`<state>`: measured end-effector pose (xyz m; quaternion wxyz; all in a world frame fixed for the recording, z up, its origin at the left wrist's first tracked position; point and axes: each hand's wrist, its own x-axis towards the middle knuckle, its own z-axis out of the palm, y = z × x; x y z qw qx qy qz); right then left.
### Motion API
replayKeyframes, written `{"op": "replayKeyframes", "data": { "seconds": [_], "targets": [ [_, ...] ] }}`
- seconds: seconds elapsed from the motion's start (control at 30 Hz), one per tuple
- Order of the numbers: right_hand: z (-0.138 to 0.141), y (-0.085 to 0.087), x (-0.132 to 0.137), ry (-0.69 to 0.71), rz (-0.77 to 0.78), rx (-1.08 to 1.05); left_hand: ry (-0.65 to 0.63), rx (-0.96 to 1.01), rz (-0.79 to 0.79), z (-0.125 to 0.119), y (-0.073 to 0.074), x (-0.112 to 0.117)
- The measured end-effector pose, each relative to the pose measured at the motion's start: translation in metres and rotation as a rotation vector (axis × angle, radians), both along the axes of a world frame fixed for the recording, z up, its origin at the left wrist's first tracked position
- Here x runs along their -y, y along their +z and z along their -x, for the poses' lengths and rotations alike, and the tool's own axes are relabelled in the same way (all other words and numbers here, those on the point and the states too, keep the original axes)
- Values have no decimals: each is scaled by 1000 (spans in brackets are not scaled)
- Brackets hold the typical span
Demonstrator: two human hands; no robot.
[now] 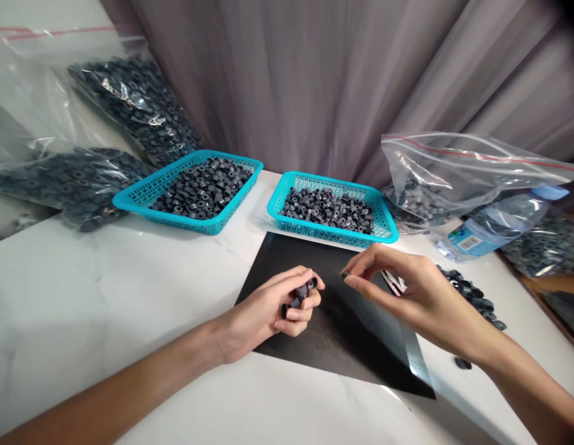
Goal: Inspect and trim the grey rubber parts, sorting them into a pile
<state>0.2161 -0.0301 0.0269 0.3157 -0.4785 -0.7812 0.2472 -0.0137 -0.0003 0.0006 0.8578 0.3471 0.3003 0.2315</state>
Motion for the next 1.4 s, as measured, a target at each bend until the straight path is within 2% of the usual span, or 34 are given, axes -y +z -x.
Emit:
{"op": "replayKeyframes", "data": {
  "seconds": [0.23,0.43,0.67,1.07,1.4],
  "targets": [
    [2,-3,0,22,-21,-1,-13,18,-19,0,-7,-1],
    [8,1,4,36,11,45,-17,-9,-61,-1,-7,0],
    [13,-3,5,111,-30,30,-53,-53,-138,-4,-8,2],
    [26,-16,6,157,52,63,-61,-189,-206,-7,-6,6],
    [23,-17,4,141,37,68,-70,-179,-189,-7,0,5]
  ]
}}
